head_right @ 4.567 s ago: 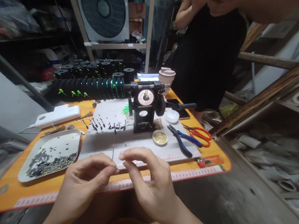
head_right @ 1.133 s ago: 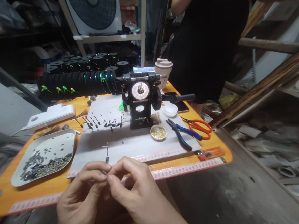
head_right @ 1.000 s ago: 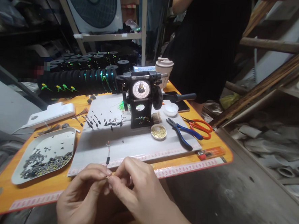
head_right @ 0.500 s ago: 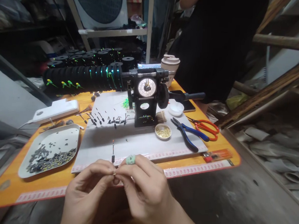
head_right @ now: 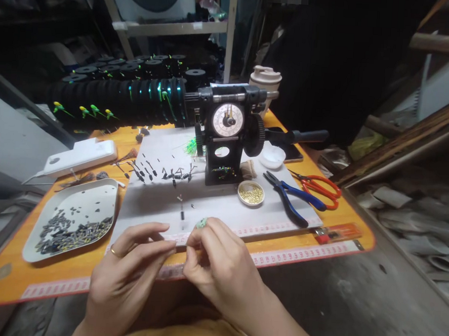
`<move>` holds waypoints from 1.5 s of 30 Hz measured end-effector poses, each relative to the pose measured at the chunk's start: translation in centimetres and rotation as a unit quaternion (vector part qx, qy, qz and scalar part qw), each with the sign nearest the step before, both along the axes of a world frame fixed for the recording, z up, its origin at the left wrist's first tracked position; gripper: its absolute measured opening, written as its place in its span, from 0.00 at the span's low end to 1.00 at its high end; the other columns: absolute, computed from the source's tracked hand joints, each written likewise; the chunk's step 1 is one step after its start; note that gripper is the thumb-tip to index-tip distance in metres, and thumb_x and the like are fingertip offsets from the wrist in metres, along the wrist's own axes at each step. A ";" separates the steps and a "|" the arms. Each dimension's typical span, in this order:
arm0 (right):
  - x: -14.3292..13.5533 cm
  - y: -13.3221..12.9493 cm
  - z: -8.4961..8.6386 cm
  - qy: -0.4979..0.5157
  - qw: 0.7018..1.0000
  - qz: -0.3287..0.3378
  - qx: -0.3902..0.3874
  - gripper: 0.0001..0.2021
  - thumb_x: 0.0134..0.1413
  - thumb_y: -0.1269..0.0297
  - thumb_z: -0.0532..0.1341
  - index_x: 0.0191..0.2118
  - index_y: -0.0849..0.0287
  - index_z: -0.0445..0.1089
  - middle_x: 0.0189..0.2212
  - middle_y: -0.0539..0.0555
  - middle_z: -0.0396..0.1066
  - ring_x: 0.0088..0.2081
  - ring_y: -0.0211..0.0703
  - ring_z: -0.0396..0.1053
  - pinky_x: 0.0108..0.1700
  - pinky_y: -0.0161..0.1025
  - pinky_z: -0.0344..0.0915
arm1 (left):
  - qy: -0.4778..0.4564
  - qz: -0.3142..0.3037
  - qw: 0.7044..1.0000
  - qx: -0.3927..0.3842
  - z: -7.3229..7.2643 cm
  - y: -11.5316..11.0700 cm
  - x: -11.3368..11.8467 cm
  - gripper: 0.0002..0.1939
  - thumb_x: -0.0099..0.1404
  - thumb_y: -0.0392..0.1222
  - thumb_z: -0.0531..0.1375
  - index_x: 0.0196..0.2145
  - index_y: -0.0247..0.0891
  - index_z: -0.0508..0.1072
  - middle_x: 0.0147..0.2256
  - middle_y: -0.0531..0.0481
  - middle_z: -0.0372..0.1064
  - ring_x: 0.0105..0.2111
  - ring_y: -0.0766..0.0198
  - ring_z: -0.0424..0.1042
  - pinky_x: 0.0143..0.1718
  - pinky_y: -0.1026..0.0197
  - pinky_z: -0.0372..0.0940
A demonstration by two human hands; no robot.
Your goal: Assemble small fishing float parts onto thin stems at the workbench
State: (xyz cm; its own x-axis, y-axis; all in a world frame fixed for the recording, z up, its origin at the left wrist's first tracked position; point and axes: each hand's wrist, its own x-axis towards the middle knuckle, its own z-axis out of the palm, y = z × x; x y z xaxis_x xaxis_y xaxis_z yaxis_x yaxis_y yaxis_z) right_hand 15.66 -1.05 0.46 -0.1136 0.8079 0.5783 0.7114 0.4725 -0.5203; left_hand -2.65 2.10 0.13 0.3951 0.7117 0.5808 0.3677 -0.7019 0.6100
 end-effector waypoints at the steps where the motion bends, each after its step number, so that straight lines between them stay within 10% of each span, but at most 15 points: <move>1: 0.0 0.2 -0.2 -0.013 1.000 -0.005 0.004 0.08 0.57 0.78 0.55 0.32 0.58 0.64 0.26 0.51 0.63 0.29 0.40 0.62 0.29 0.36 0.62 | 0.031 0.010 0.999 0.017 0.0 0.2 -0.1 0.13 0.64 0.24 0.61 0.43 0.39 0.75 0.43 0.45 0.71 0.40 0.60 0.72 0.40 0.59 0.69; 14: 0.0 0.7 -1.0 -0.029 0.999 -0.005 -0.018 0.07 0.58 0.79 0.58 0.35 0.61 0.66 0.32 0.56 0.65 0.37 0.47 0.62 0.39 0.42 0.63 | 0.137 0.098 0.985 -0.024 0.5 1.0 1.2 0.07 0.58 0.26 0.62 0.31 0.37 0.72 0.39 0.44 0.69 0.44 0.50 0.63 0.44 0.47 0.63; 45: 1.8 -0.1 -1.2 -0.020 0.998 -0.020 -0.057 0.06 0.58 0.82 0.58 0.35 0.66 0.66 0.33 0.56 0.63 0.40 0.44 0.60 0.42 0.41 0.60 | 0.156 0.080 0.984 -0.034 0.3 1.3 1.4 0.06 0.62 0.30 0.62 0.33 0.41 0.74 0.36 0.48 0.71 0.43 0.52 0.65 0.42 0.51 0.55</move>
